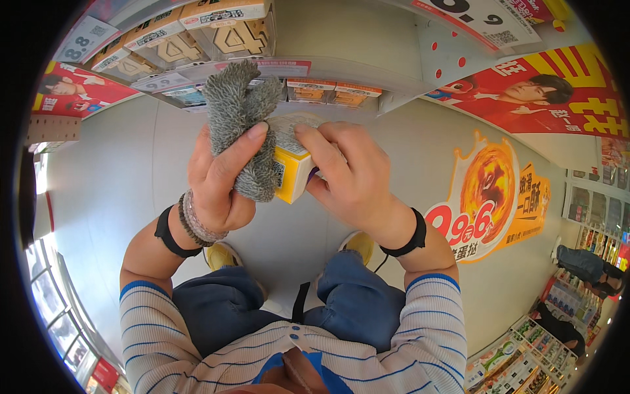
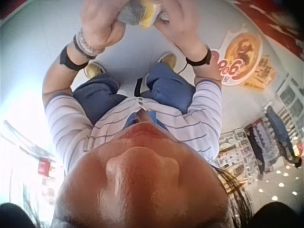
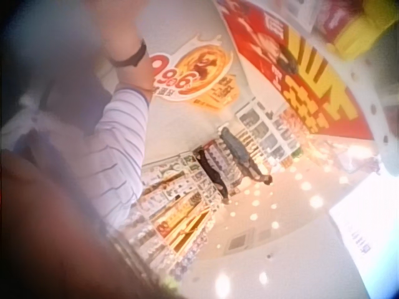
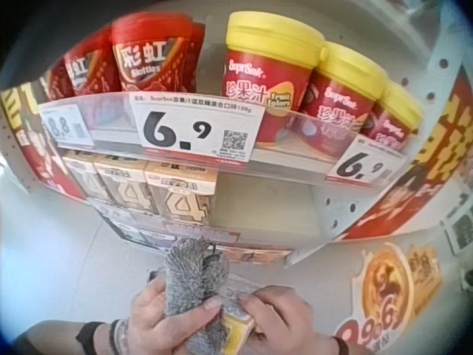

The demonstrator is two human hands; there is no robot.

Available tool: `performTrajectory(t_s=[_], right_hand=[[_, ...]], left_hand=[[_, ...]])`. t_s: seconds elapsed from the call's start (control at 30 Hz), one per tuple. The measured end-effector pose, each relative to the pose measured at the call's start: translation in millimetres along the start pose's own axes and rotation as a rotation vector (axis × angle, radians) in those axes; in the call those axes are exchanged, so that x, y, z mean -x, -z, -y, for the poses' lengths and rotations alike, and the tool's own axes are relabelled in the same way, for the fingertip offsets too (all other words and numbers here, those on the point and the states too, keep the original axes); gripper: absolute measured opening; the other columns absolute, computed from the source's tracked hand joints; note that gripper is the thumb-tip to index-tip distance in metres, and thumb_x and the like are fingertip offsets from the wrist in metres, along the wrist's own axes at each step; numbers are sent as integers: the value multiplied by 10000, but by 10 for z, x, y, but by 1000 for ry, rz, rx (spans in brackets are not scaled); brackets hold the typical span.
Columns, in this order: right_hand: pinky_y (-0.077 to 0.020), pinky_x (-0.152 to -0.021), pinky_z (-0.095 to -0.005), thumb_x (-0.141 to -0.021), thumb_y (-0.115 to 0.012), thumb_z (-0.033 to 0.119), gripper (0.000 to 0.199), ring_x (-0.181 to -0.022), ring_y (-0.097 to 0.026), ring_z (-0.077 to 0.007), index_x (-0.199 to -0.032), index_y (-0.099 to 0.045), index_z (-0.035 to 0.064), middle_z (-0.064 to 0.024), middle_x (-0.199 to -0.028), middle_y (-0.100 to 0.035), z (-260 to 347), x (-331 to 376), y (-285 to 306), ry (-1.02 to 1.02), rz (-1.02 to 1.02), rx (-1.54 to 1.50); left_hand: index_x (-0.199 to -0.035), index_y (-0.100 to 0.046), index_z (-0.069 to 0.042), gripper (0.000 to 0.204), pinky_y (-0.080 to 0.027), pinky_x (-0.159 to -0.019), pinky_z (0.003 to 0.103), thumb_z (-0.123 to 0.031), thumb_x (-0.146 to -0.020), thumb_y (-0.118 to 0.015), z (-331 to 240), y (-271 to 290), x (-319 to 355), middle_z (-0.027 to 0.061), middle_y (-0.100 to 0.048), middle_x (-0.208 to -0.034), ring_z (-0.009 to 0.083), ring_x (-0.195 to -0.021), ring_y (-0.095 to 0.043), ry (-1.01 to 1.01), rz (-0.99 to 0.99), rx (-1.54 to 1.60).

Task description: The person kneels in a store aisle and wipes the surfaces of shelves and the sides of a freezer unit using a gray cloth. They handle various packaged items, including instant noodle cups and small boxes, moving them to clean underneath and then placing them back.

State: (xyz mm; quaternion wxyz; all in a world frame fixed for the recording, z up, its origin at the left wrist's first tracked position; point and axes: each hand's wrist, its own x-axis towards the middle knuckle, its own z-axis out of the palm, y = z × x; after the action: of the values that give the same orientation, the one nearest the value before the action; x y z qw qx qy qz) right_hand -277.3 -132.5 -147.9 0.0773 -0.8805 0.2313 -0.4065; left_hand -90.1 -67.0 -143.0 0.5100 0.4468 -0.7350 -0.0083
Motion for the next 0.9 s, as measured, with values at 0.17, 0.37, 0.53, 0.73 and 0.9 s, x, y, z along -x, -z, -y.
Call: performTrajectory(t_s=[0.17, 0.37, 0.53, 0.73, 0.9], right_hand=[[-501, -587, -305, -544, -782, 55, 521, -785, -604, -239, -1033, -603, 70, -59, -952, -592, -79, 89, -59, -44, 72, -15], [-523, -658, -343, -577, -780, 65, 479, -836, -623, -265, -1019, -595, 57, -65, -974, -595, -110, 157, -79, -228, 242, -185], [-528, -690, -341, -610, -777, 81, 497, -845, -626, -273, -1072, -596, 70, -92, -966, -601, -77, 189, -95, -535, 406, -464], [-529, -773, -338, -734, -786, 168, 551, -982, -624, -210, -1206, -534, 36, -105, -1118, -613, -325, 229, 135, -763, 342, -846], [-436, -973, -351, -741, -802, 177, 719, -1115, -560, -192, -1330, -420, 19, -110, -1221, -577, -281, 286, 106, -941, 183, -1309]], left_hand=[[-1084, -670, -120, 499, -518, -808, 415, -87, -593, -588, -11, 95, -55, 151, -631, -1050, 329, -966, -603, -196, 145, -62], [-1039, -691, -106, 395, -537, -725, 387, -115, -660, -580, -22, 58, -55, 141, -654, -914, 315, -874, -630, -379, 122, -11], [-1078, -672, -107, 370, -549, -653, 351, -113, -709, -659, -84, -76, -89, 154, -639, -932, 311, -836, -650, -270, 231, -124], [-1177, -596, -47, 445, -538, -750, 329, 47, -762, -463, -33, 228, 129, 161, -612, -1085, 264, -875, -649, 364, 84, 419], [-1311, -458, -30, 408, -463, -921, 317, -106, -927, -343, 292, 18, 67, 108, -598, -1171, 191, -1022, -602, 1204, -95, 1236]])
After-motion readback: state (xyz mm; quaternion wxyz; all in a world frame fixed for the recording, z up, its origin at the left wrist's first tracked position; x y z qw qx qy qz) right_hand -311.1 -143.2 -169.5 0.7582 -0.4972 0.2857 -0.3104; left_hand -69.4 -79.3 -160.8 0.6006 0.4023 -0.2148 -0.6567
